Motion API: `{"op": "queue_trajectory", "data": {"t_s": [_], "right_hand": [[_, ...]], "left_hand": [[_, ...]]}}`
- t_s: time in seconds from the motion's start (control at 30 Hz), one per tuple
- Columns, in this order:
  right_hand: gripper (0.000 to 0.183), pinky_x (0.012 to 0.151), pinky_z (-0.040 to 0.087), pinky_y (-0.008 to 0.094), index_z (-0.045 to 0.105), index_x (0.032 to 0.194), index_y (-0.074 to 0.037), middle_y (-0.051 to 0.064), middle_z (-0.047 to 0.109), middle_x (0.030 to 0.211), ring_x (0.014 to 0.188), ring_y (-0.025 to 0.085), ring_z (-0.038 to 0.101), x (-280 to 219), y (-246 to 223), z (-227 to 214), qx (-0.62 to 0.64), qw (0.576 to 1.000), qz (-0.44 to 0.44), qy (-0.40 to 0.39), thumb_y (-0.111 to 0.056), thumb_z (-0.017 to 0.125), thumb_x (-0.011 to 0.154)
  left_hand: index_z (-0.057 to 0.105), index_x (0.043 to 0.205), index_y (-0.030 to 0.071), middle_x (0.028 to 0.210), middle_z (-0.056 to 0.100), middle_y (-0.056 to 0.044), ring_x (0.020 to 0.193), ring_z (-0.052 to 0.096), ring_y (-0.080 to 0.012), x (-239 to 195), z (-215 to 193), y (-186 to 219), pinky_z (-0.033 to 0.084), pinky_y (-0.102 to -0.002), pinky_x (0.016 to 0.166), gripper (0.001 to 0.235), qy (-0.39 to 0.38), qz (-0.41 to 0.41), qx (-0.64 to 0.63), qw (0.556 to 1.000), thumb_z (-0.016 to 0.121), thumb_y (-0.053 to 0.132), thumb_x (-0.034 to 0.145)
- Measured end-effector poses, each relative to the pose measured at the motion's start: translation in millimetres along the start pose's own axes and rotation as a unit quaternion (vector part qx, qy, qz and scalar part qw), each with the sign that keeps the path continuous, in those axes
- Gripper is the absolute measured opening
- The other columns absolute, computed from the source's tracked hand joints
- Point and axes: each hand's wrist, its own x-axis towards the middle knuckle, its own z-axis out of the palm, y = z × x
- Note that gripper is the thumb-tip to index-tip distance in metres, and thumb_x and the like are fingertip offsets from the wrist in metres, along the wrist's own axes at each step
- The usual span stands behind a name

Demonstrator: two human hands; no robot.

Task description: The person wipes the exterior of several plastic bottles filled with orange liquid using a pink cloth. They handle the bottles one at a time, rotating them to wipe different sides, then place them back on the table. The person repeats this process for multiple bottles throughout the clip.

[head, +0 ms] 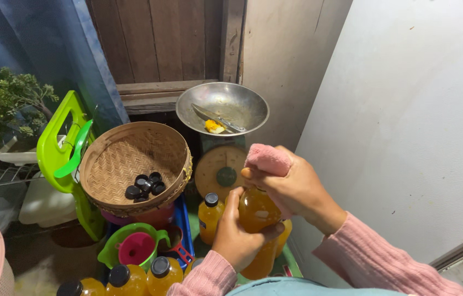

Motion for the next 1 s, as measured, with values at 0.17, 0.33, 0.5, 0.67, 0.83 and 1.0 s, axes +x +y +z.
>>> {"op": "queue_trajectory", "data": {"t_s": [0.17, 0.33, 0.5, 0.67, 0.83, 1.0], "right_hand": [[0.031, 0.055, 0.045, 0.033, 0.073, 0.101, -0.006, 0.001, 0.071, 0.090, 0.071, 0.013, 0.057, -6, -5, -16, -0.032, 0.985, 0.147, -0.083, -0.019, 0.088, 0.077], [0.033, 0.068, 0.056, 0.026, 0.075, 0.098, -0.009, -0.001, 0.077, 0.087, 0.079, 0.006, 0.069, -14, -3, -6, -0.120, 0.990, 0.063, -0.038, -0.019, 0.089, 0.069], [0.036, 0.070, 0.057, 0.029, 0.075, 0.099, -0.009, 0.001, 0.078, 0.086, 0.079, 0.009, 0.069, -22, 7, 3, -0.145, 0.988, 0.052, -0.018, -0.018, 0.087, 0.067], [0.039, 0.072, 0.057, 0.029, 0.073, 0.101, -0.009, 0.003, 0.079, 0.085, 0.078, 0.010, 0.073, -31, 15, 11, -0.195, 0.981, 0.014, -0.021, -0.019, 0.088, 0.066], [0.037, 0.072, 0.058, 0.030, 0.072, 0.100, -0.009, 0.005, 0.079, 0.084, 0.076, 0.012, 0.073, -41, 17, 16, -0.206, 0.977, 0.043, -0.033, -0.017, 0.086, 0.066], [0.038, 0.070, 0.059, 0.031, 0.072, 0.099, -0.009, 0.006, 0.079, 0.082, 0.076, 0.013, 0.076, -56, 24, 21, -0.198, 0.976, 0.077, -0.050, -0.018, 0.087, 0.065]], "left_hand": [[0.044, 0.135, 0.013, 0.119, 0.071, -0.008, 0.111, 0.070, -0.0175, -4, -2, -6, 0.058, -0.034, 0.095, 0.085, -0.015, -0.024, 0.004, 1.000, 0.091, 0.012, 0.064], [0.045, 0.135, 0.013, 0.121, 0.071, -0.008, 0.115, 0.070, -0.0204, -10, -8, -3, 0.055, -0.036, 0.098, 0.088, -0.010, 0.000, 0.130, 0.991, 0.094, 0.019, 0.063], [0.044, 0.134, 0.014, 0.121, 0.069, -0.008, 0.116, 0.068, -0.0223, -14, -18, 0, 0.053, -0.036, 0.097, 0.093, -0.035, -0.047, 0.211, 0.976, 0.095, 0.021, 0.057], [0.047, 0.137, 0.013, 0.122, 0.071, -0.012, 0.117, 0.071, -0.0250, -9, -46, 6, 0.054, -0.038, 0.098, 0.090, -0.102, -0.060, 0.186, 0.975, 0.089, 0.017, 0.057], [0.057, 0.133, 0.013, 0.125, 0.068, -0.015, 0.118, 0.064, -0.0302, -20, -81, 20, 0.051, -0.039, 0.101, 0.074, -0.113, -0.157, 0.477, 0.857, 0.090, 0.023, 0.068], [0.069, 0.123, 0.017, 0.124, 0.069, -0.010, 0.120, 0.062, -0.0304, -34, -89, 17, 0.046, -0.040, 0.106, 0.058, -0.133, -0.169, 0.549, 0.808, 0.088, 0.023, 0.069]]}}
